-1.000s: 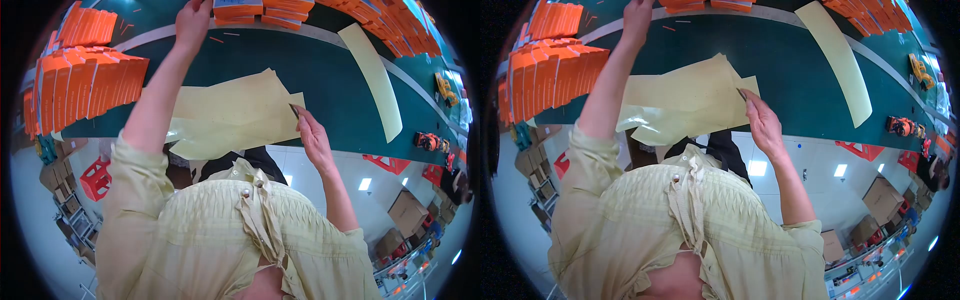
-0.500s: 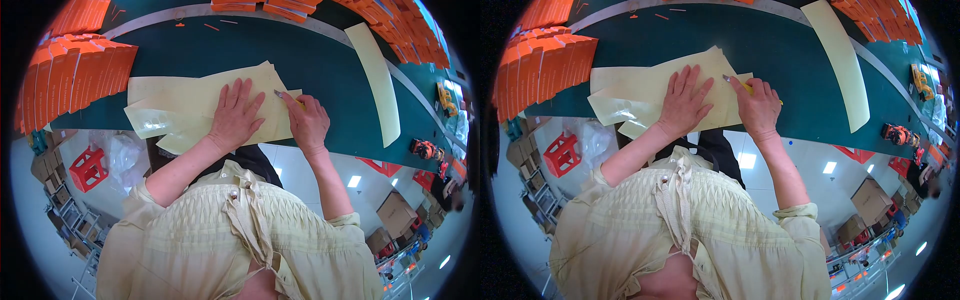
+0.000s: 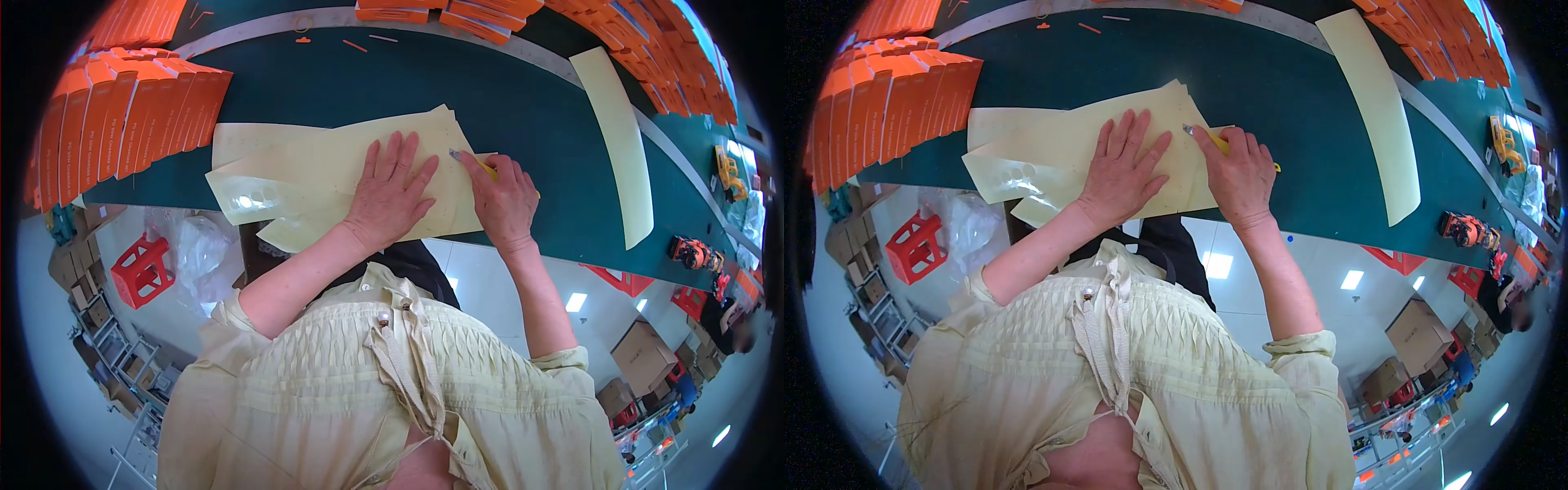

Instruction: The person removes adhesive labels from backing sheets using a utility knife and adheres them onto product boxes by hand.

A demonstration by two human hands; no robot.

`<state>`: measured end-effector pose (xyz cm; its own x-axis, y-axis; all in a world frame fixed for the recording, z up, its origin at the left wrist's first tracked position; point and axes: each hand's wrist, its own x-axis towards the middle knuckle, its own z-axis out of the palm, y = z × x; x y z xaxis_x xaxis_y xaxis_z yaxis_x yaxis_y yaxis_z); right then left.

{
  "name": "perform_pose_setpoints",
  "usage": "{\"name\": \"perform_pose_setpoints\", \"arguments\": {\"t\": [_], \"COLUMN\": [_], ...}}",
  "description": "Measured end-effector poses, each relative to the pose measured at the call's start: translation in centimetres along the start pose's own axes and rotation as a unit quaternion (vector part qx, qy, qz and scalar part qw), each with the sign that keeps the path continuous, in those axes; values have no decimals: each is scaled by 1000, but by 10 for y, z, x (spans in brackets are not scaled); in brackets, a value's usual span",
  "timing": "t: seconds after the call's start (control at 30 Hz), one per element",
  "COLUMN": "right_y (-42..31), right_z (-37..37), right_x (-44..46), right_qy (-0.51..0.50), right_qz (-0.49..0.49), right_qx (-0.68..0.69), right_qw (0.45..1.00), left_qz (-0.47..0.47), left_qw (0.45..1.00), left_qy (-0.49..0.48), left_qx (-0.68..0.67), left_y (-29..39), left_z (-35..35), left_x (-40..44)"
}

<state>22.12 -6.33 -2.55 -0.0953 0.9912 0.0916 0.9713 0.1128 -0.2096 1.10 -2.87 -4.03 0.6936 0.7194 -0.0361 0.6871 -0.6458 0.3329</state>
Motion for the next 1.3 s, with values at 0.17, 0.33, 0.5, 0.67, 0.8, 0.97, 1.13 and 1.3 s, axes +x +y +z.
{"name": "perform_pose_setpoints", "arguments": {"t": [0.17,0.33,0.5,0.67,0.8,0.97,1.13,1.3], "right_y": [-2,3,-21,-72,-138,-208,-276,-341], "right_z": [-4,-17,-70,-114,-134,-160,-195,-217], "right_x": [11,26,48,81,119,166,213,241], "right_qy": [-71,-118,-76,40,47,33,12,61], "right_qz": [3,1,1,-87,-101,-138,-144,-217], "right_qx": [8,63,196,246,315,345,365,335], "right_qw": [997,991,978,964,942,928,920,915], "left_qz": [-1,0,-10,-1,19,80,-18,-119], "left_qw": [1000,1000,999,997,972,936,842,769], "left_qy": [-9,-17,-36,-14,54,287,533,606], "left_qx": [-3,-1,-9,-74,-228,-186,-82,-164], "left_y": [0,0,0,-3,-29,-75,-137,-185], "left_z": [-1,-2,-3,-3,-31,-174,-290,-357], "left_x": [1,1,2,3,0,-74,-136,-149]}}
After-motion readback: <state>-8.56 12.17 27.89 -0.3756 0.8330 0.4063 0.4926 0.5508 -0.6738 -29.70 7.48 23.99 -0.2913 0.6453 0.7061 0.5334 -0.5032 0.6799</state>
